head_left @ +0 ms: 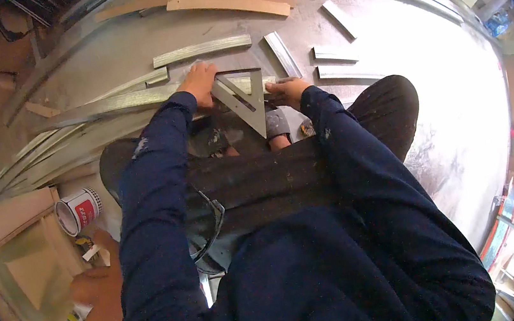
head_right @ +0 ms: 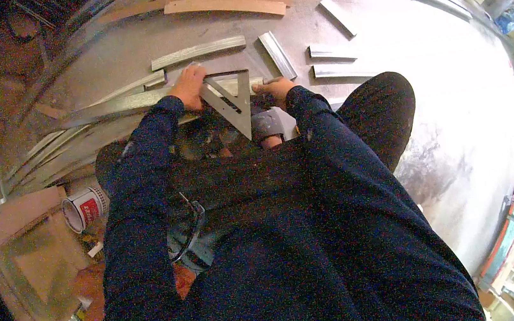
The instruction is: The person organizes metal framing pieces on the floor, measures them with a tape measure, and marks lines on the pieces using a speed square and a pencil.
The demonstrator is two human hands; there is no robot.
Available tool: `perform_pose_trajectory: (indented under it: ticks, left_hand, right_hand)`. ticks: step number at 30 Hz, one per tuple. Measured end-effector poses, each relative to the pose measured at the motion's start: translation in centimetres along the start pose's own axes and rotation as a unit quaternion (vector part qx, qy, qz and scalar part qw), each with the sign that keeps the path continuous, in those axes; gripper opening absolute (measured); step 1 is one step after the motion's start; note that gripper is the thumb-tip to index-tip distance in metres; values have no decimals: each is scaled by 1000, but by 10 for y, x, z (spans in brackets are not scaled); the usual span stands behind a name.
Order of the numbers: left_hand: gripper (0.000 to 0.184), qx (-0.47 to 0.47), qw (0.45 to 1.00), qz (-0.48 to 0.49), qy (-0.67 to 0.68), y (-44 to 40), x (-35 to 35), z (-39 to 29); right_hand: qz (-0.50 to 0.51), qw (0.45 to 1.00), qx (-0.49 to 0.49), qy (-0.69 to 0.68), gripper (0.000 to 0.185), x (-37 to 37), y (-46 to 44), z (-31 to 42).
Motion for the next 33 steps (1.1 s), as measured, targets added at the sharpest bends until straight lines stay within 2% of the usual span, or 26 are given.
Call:
perform_pose_trajectory:
  ticks: [1,2,4,5,6,7,8,10,12,15,18,22,26,28,33]
  left_hand:
    - [89,-7,1000,12,8,-1,0,4]
    - [89,-6,1000,15,9,2,-3,3]
    - [93,16,1000,16,15,3,-9,3]
    - [93,15,1000,18,16,3,-8,4]
    - [84,51,999,-5,13,5,-9,1]
    - [75,87,996,-30,10,5,-9,1]
    - [75,85,996,-30,11,1,-1,8]
    - [84,53,997,55,-28,-8,16,17]
    - [87,47,997,64,-9,-10,22,20]
    - [91,44,996,81,15,-5,10,9]
    - [91,52,995,82,19,-4,8,6]
    - [86,50,996,77,19,-1,3,0]
    - [83,44,994,95,21,-5,1,-2]
    - [102,3,989,146,29,-7,3,-1]
    - [99,3,987,158,32,-4,-6,-11]
  right_hand:
    - [-12,994,-54,95,48,-5,-9,-5]
    - [-12,994,-51,93,48,4,9,8]
    - [-34,954,-115,275,52,14,40,39]
    - [-62,935,-158,312,52,10,26,30]
    - [-60,936,-156,311,52,10,27,26]
    - [-91,912,-190,351,53,13,37,32]
    - [-122,885,-224,389,53,14,41,35]
    - [-128,878,-261,381,51,18,43,34]
    - [-146,860,-335,357,49,18,44,32]
    - [-135,880,-286,354,50,17,48,37]
    - [-113,894,-301,313,50,10,31,24]
    - [-124,887,-287,340,49,11,37,30]
    - [-83,903,-268,326,51,10,30,27]
    - [-71,905,-254,334,53,11,30,27]
    - [-77,901,-218,366,49,16,41,38]
Point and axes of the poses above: each hand's wrist, its own y-axis away from the middle knuckle, its own x-axis out of the palm, z = x × y, the point moved 4 cm from there along -y, towards the middle knuckle, and after that the axes turned 8 degrees about y, right-handed, at the moved point
